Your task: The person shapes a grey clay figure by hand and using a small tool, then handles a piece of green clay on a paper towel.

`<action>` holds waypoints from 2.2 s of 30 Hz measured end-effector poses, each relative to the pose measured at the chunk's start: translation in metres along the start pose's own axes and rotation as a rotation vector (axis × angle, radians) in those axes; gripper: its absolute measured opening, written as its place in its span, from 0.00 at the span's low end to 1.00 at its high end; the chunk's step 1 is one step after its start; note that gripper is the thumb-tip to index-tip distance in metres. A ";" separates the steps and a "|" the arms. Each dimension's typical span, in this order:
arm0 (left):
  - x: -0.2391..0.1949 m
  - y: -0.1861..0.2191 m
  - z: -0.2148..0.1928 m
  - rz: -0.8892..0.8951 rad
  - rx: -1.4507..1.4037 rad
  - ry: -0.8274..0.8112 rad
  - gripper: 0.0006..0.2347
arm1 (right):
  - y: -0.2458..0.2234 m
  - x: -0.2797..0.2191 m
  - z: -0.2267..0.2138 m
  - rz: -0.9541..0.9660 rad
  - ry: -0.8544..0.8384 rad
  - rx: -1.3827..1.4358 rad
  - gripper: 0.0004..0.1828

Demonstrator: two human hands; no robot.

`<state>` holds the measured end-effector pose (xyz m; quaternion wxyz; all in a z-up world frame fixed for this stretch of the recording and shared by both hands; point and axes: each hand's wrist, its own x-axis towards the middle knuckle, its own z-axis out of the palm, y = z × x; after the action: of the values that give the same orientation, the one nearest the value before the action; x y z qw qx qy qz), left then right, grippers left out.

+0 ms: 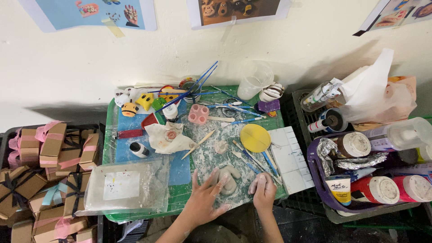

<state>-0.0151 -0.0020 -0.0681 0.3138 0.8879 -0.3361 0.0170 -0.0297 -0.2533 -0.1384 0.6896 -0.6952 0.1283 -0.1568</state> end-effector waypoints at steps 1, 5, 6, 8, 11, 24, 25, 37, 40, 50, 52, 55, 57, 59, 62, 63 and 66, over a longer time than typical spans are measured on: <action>0.000 -0.001 0.001 0.000 0.001 0.000 0.36 | -0.002 0.002 0.001 -0.054 -0.029 0.025 0.15; 0.003 -0.003 -0.009 -0.089 -0.096 0.022 0.37 | -0.021 0.003 0.006 -0.181 -0.024 -0.012 0.10; 0.004 -0.004 -0.015 -0.119 -0.134 0.056 0.39 | -0.024 0.006 0.005 -0.187 -0.031 -0.008 0.10; 0.001 -0.003 -0.027 -0.161 -0.149 0.067 0.37 | -0.025 0.006 -0.007 0.020 0.086 -0.051 0.11; -0.002 -0.006 -0.038 -0.241 -0.274 0.109 0.35 | -0.022 0.003 -0.019 0.011 0.067 0.226 0.11; 0.079 0.036 -0.026 0.018 -1.134 0.252 0.34 | -0.144 -0.020 0.121 -0.270 -0.492 0.379 0.53; 0.074 0.037 -0.024 0.016 -1.134 0.251 0.34 | -0.144 -0.017 0.121 -0.268 -0.491 0.380 0.53; 0.064 0.035 -0.045 -0.032 -1.069 0.192 0.37 | -0.149 -0.026 0.123 -0.603 -0.500 -0.184 0.50; 0.060 0.042 -0.033 -0.035 -1.064 0.123 0.40 | -0.152 0.005 0.117 -0.608 -0.542 -0.037 0.52; 0.095 0.028 -0.054 0.019 -1.679 0.288 0.47 | -0.124 -0.031 0.119 -0.785 -0.513 -0.252 0.48; 0.087 0.033 -0.037 -0.011 -1.667 0.283 0.46 | -0.128 -0.016 0.114 -0.825 -0.513 -0.371 0.45; 0.072 0.044 -0.028 -0.361 -1.192 -0.005 0.43 | -0.133 0.024 0.112 -0.612 -0.520 -0.142 0.41; 0.073 0.049 -0.045 -0.208 -1.219 0.157 0.43 | -0.135 0.039 0.113 -0.810 -0.448 -0.273 0.49; 0.075 0.051 -0.063 -0.125 -1.300 0.224 0.42 | -0.131 0.021 0.125 -0.873 -0.428 -0.203 0.48; 0.085 0.041 -0.055 -0.015 -1.352 0.346 0.41 | -0.134 -0.019 0.123 -0.877 -0.451 -0.213 0.50; 0.090 0.032 -0.043 0.013 -1.323 0.392 0.43 | -0.136 -0.026 0.121 -0.817 -0.483 -0.294 0.52; 0.079 0.035 0.003 -0.136 -1.149 0.272 0.40 | -0.137 0.003 0.115 -0.849 -0.458 -0.264 0.51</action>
<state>0.0241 -0.0705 -0.0321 0.7848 0.5851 -0.1904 -0.0741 0.0134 -0.1464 -0.0010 0.4815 -0.7841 -0.3020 -0.2492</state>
